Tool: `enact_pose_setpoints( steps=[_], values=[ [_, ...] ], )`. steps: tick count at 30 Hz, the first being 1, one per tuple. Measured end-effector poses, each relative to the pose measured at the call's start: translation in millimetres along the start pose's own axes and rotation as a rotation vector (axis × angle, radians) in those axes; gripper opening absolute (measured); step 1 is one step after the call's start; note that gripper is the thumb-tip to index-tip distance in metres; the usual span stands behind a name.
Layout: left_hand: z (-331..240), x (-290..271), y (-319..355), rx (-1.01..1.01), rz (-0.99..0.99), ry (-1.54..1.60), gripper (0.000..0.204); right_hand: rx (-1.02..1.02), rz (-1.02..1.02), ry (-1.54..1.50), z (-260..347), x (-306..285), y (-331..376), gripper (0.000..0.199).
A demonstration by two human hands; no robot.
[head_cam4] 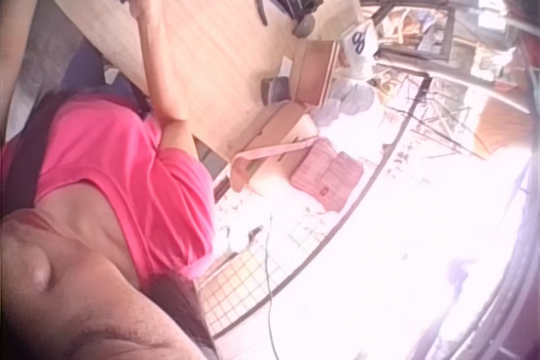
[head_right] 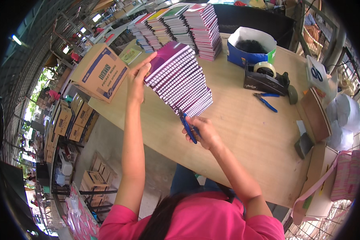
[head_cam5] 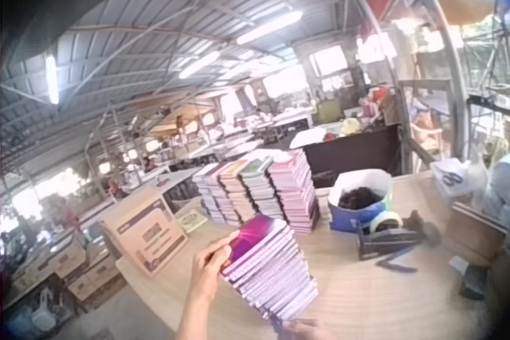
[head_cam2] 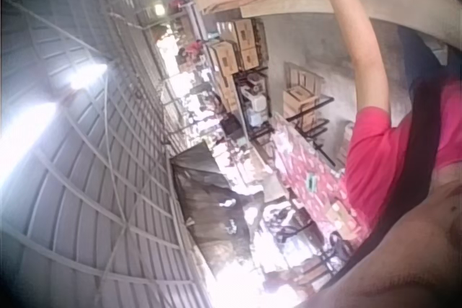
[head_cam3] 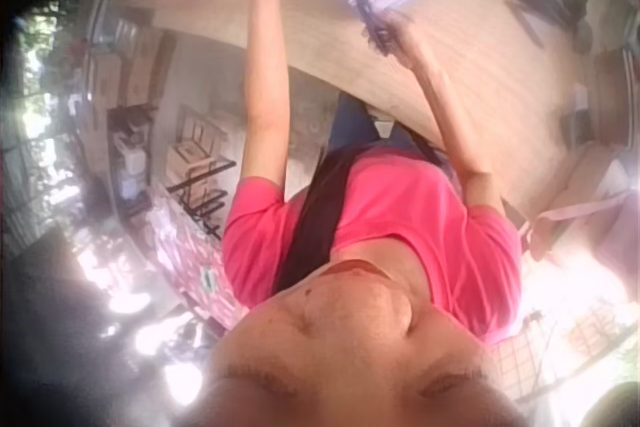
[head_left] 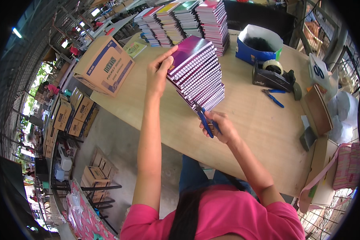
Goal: The person uses pliers to trim the wire coils on a stack of spiral notebooks, aligning the notebooks and securing the binding.
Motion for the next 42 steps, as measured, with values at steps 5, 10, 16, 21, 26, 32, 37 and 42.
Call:
enact_pose_setpoints(
  steps=[5, 10, 16, 21, 26, 32, 37, 42],
  values=[
    [-0.8, -2.0, 2.4, -0.001, -0.01, -0.006, 0.034, -1.011, -0.382, 0.827, 64.7, 12.0, 53.1, 0.039],
    [0.1, 0.0, 1.7, -0.019, -0.003, -0.01, 0.034, -1.344, -0.454, 0.993, 63.1, 19.6, 69.2, 0.043],
    [-1.7, 0.3, 3.0, 0.016, 0.002, -0.065, 0.037, -0.472, -0.256, 0.514, 25.5, -15.0, 8.1, 0.033],
    [3.2, -2.3, 1.7, -0.023, 0.003, -0.082, 0.037, -0.685, -0.306, 0.693, 38.4, -10.3, 22.6, 0.035],
    [2.1, -0.2, 3.2, -0.027, -0.011, -0.059, 0.036, -1.199, -0.463, 0.898, 58.4, 3.2, 60.6, 0.038],
    [0.2, -2.6, 1.9, -0.013, 0.001, -0.092, 0.037, -0.333, -0.174, 0.374, 10.0, -22.7, -0.3, 0.038],
    [2.8, -1.2, 2.6, -0.022, 0.005, -0.087, 0.037, -0.847, -0.376, 0.82, 44.6, -5.1, 38.5, 0.041],
    [2.1, -1.7, 2.4, -0.026, 0.0, -0.081, 0.037, -1.308, -0.493, 1.025, 50.4, 12.7, 65.2, 0.039]
  ],
)
Point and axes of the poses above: each hand's wrist, its own y-axis away from the middle knuckle, its own x-axis out of the palm, z = x × y, the point moved 10 cm from there along -y, towards the middle knuckle, and after that the axes turned 14 degrees about -z, right-handed, at the moved point
